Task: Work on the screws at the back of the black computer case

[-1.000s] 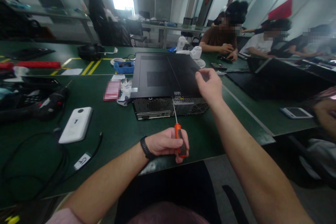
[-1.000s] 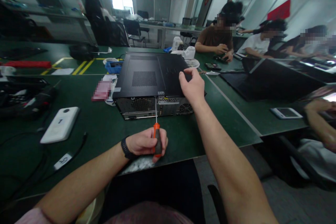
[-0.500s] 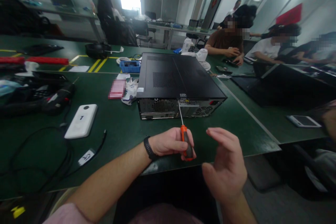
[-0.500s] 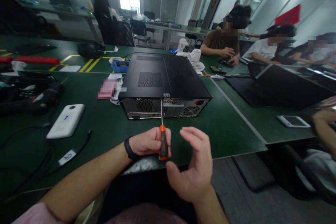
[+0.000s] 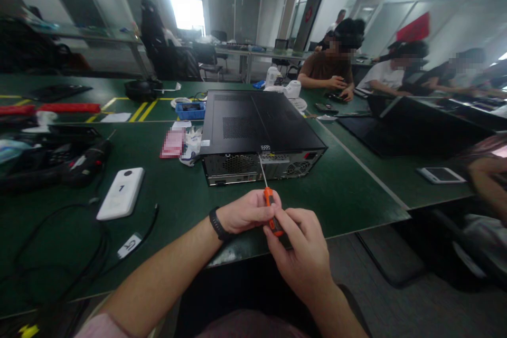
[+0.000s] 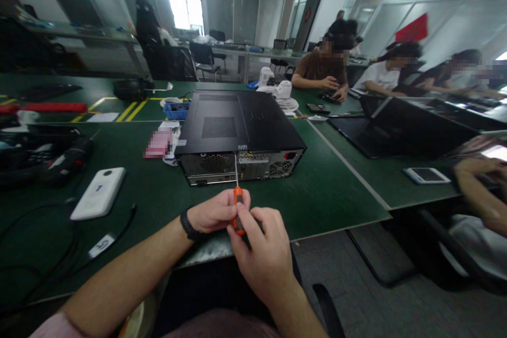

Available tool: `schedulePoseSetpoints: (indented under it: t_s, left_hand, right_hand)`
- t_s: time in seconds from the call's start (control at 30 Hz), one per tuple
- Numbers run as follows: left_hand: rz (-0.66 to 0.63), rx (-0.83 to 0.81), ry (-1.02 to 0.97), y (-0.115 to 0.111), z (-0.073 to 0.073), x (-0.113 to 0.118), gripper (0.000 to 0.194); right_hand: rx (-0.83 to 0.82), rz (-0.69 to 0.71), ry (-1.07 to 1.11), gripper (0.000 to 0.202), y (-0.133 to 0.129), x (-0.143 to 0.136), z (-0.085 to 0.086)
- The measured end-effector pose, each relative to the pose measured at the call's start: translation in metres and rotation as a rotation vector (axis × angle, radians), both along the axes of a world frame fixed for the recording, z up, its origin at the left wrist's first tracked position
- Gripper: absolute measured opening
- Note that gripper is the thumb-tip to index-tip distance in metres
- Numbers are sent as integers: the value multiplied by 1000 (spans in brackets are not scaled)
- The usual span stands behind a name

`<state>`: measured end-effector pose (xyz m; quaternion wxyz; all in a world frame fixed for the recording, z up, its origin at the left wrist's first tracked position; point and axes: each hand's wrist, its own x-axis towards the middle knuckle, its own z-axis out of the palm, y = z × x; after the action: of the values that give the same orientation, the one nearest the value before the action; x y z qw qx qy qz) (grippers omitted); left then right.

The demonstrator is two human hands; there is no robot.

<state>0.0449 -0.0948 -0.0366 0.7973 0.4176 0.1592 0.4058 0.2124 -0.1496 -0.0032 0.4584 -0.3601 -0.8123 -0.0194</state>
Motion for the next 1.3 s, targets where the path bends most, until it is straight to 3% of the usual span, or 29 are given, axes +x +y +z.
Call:
schedulePoseSetpoints:
  t_s: [0.17, 0.3, 0.43, 0.53, 0.63, 0.77, 0.9, 1.07, 1.17, 1.3]
  left_hand:
    - [153, 191, 367, -4, 19, -14, 67]
    - [263, 351, 723, -16, 48, -34, 47]
    - [645, 704, 1063, -16, 85, -49, 26]
    - [907, 929, 1232, 4, 98, -56, 18]
    - [949, 1076, 1396, 33, 93, -61, 31]
    - [880, 1026, 1521, 57, 76, -62, 37]
    - [892, 984, 1618, 59, 68, -58, 33]
    - [909, 965, 1634, 57, 73, -56, 29]
    - [917, 963, 1660, 58, 76, -54, 27]
    - [907, 991, 1696, 60, 77, -54, 26]
  right_hand:
    - [2, -14, 21, 49, -1, -2, 0]
    - [-10, -79, 66, 42, -1, -5, -6]
    - [-15, -167, 98, 37, 2, -8, -8]
    - [-54, -214, 96, 29, 3, -12, -5]
    - [-91, -238, 79, 26, 2, -17, 0]
    - [-80, -208, 60, 27, 1, -23, 3]
    - [-25, -180, 62, 24, 5, -24, -2]
    - [14, -172, 76, 24, 8, -22, -6]
    - [-26, -164, 70, 25, 8, -22, 3]
    - [-71, -155, 50, 21, 9, -23, 27]
